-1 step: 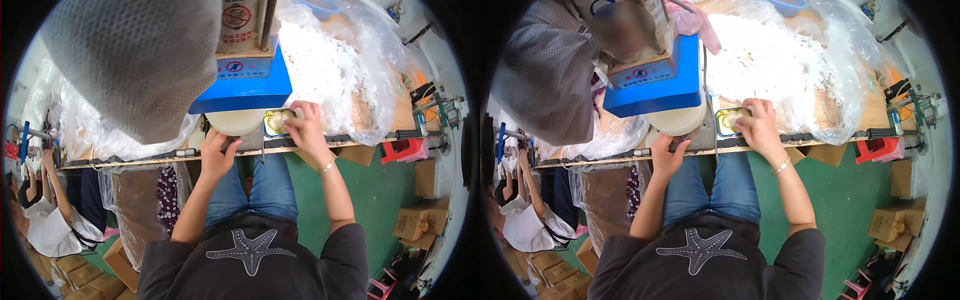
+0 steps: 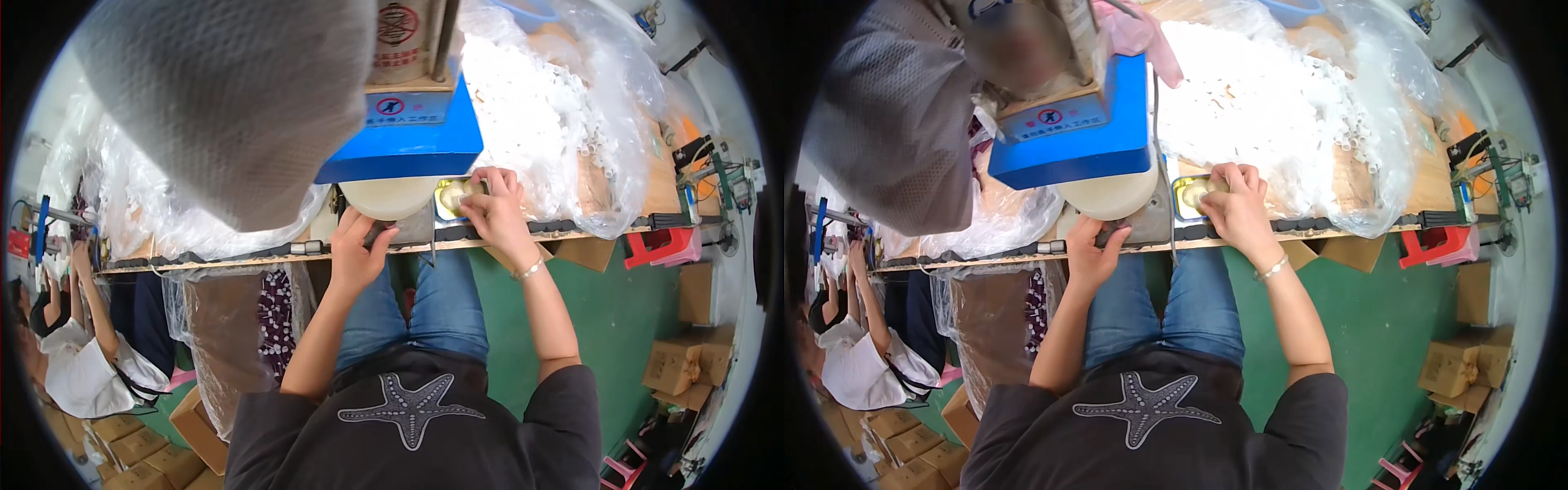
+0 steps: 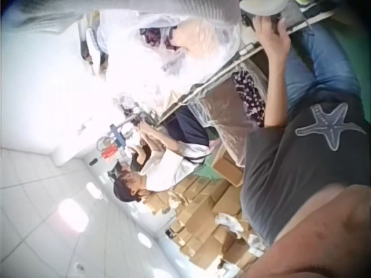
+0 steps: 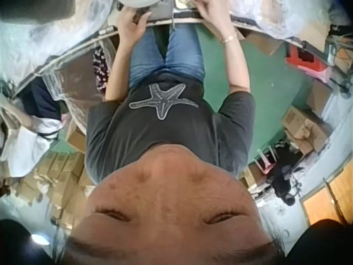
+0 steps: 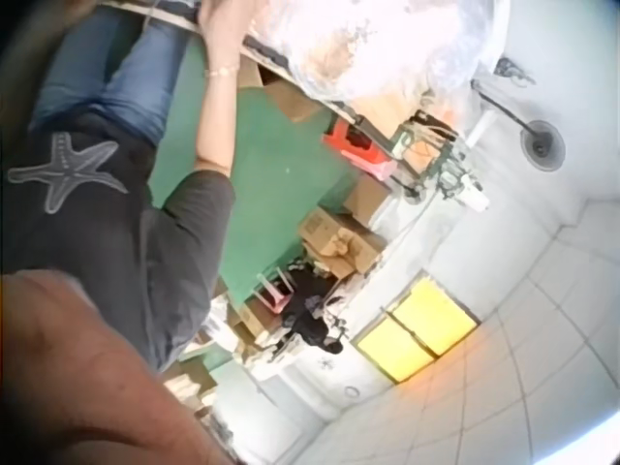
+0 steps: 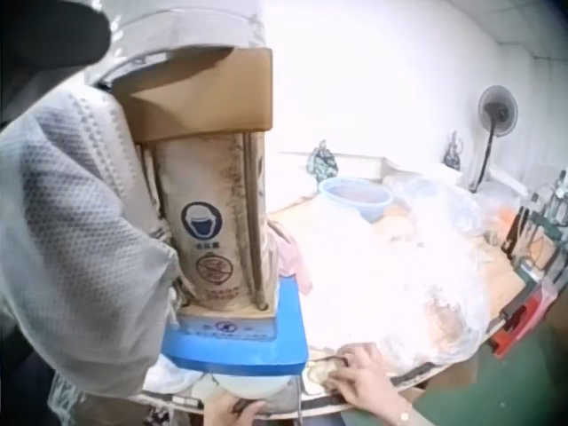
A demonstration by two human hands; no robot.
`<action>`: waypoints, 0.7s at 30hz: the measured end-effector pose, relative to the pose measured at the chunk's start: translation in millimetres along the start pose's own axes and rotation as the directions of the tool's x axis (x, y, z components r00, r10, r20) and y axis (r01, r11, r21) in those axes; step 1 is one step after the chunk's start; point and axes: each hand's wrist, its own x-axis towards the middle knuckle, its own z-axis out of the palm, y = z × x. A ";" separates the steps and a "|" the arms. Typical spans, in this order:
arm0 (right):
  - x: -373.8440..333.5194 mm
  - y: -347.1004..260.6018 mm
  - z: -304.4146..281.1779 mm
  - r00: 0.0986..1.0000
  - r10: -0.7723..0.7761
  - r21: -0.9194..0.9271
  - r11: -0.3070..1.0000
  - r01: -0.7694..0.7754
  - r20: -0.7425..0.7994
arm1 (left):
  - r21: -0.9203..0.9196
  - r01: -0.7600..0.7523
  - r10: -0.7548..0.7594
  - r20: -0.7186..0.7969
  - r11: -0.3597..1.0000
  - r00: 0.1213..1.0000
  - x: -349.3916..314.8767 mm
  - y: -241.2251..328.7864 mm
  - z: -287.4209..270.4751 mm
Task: The person repeatedly assembles tube components by inserting white inner pieces into outer caps and pressing them together using a tabletop press by hand.
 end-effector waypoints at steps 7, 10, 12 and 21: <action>11.5 -21.4 -12.2 0.991 0.043 -0.029 0.998 -0.047 -0.129 | 0.037 -0.011 0.011 0.006 0.999 1.000 -2.1 -2.0 -2.3; 6.8 -37.9 6.6 0.976 0.179 0.747 0.665 -0.025 -0.127 | 0.046 0.012 -0.013 0.019 0.999 1.000 -1.5 0.4 -0.8; 4.8 -62.0 16.8 0.969 0.249 0.900 0.420 -0.119 0.012 | 0.059 0.074 -0.076 0.036 0.996 0.996 0.9 4.8 -3.5; 21.3 -87.3 41.6 0.983 0.164 0.973 0.198 -0.117 0.085 | 0.104 -0.103 0.090 0.122 0.989 0.988 6.9 -4.3 -11.1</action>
